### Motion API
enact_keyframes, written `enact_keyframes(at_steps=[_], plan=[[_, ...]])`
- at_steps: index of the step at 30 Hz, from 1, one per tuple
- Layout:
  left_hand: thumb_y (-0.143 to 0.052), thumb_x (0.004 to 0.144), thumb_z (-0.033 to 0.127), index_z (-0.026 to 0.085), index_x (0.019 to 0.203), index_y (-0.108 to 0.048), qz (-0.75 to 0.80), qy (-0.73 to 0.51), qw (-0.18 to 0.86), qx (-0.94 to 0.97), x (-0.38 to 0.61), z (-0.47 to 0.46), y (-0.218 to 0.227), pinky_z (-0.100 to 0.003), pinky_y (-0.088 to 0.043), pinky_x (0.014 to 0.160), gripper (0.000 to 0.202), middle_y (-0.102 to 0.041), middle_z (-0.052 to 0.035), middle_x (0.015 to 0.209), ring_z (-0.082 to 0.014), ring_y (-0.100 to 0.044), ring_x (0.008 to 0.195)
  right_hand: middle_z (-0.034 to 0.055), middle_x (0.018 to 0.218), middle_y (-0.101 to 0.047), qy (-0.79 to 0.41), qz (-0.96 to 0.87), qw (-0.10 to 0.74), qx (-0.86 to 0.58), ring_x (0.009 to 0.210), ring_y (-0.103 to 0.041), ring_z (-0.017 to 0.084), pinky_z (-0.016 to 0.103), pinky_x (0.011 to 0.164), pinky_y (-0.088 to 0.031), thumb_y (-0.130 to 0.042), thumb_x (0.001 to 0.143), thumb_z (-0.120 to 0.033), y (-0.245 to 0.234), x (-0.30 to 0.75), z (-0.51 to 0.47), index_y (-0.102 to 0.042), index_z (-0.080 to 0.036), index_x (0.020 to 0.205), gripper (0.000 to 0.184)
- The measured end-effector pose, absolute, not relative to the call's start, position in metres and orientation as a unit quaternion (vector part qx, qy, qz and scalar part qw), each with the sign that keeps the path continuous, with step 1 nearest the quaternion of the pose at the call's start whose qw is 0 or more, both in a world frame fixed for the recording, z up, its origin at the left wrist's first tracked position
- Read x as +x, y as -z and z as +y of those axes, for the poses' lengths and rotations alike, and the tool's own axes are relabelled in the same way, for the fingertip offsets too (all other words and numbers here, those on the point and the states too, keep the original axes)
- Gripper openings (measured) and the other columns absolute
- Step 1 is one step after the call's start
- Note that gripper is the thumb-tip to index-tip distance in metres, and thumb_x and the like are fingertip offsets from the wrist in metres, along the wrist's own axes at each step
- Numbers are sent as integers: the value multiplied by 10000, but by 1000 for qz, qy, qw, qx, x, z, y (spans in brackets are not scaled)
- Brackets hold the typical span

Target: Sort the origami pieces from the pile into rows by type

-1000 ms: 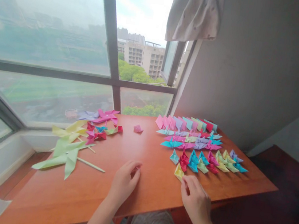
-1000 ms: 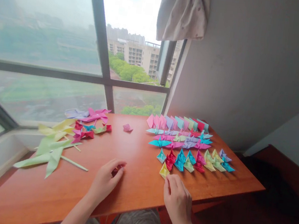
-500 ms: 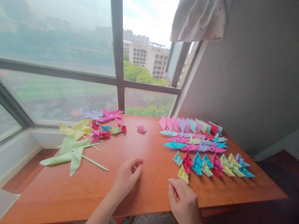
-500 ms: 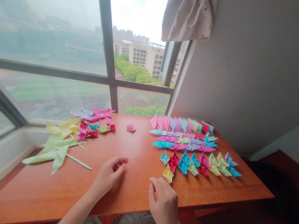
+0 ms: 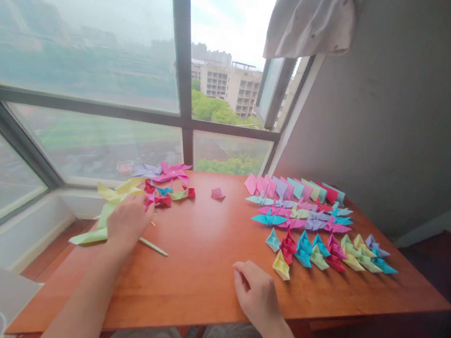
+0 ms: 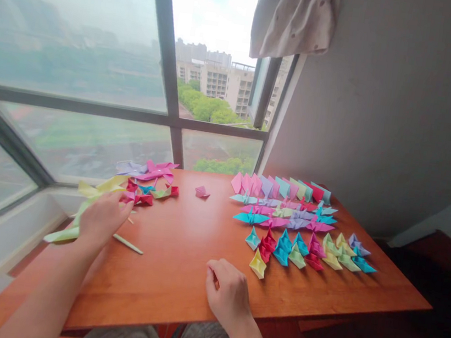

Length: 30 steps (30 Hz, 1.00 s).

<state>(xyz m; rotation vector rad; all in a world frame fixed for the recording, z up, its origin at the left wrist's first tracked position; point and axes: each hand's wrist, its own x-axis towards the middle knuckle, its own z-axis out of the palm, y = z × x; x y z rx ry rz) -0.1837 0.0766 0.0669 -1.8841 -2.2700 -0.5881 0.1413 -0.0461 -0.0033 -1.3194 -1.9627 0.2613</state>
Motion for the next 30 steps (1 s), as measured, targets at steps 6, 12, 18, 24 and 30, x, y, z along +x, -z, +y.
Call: enact_keyframes(at_steps=[6,12,18,24,30], plan=[[-501,870,359,178,942,-675,-762,122,90,-629,-192,82,-57,-381,-490,682,262,-643,-140,951,-320,-633,865,9,739,-632,-94,-775,365,-507,677,-611,141,236,645,-420,-469,913,-155,2,140,-46,-645,-212,910,185],[-441,898,274,194,944,-677,-733,120,121,-658,-183,80,-58,-350,-476,800,253,-636,-118,1012,-284,-602,967,23,759,-647,-130,-756,389,-510,675,-608,142,239,663,-451,-461,916,-159,1,141,-44,-653,-212,911,200],[-460,882,323,155,995,-671,-740,117,133,-650,-186,79,-53,-374,-480,746,292,-630,-151,990,-321,-605,950,28,783,-658,-143,-752,391,-511,704,-622,149,244,681,-461,-464,910,-155,1,141,-44,-653,-212,915,198],[-451,870,278,170,932,-677,-735,120,123,-656,-192,81,-48,-380,-481,692,258,-648,-142,970,-326,-626,906,20,768,-660,-137,-749,395,-513,684,-621,143,233,673,-462,-482,894,-141,3,141,-43,-658,-214,912,191],[-455,856,210,174,958,-637,-704,146,121,-684,-190,83,-48,-388,-475,818,211,-660,-125,984,-308,-620,954,22,768,-664,-134,-747,399,-515,684,-624,143,228,675,-468,-488,891,-140,2,141,-44,-657,-215,904,186]])
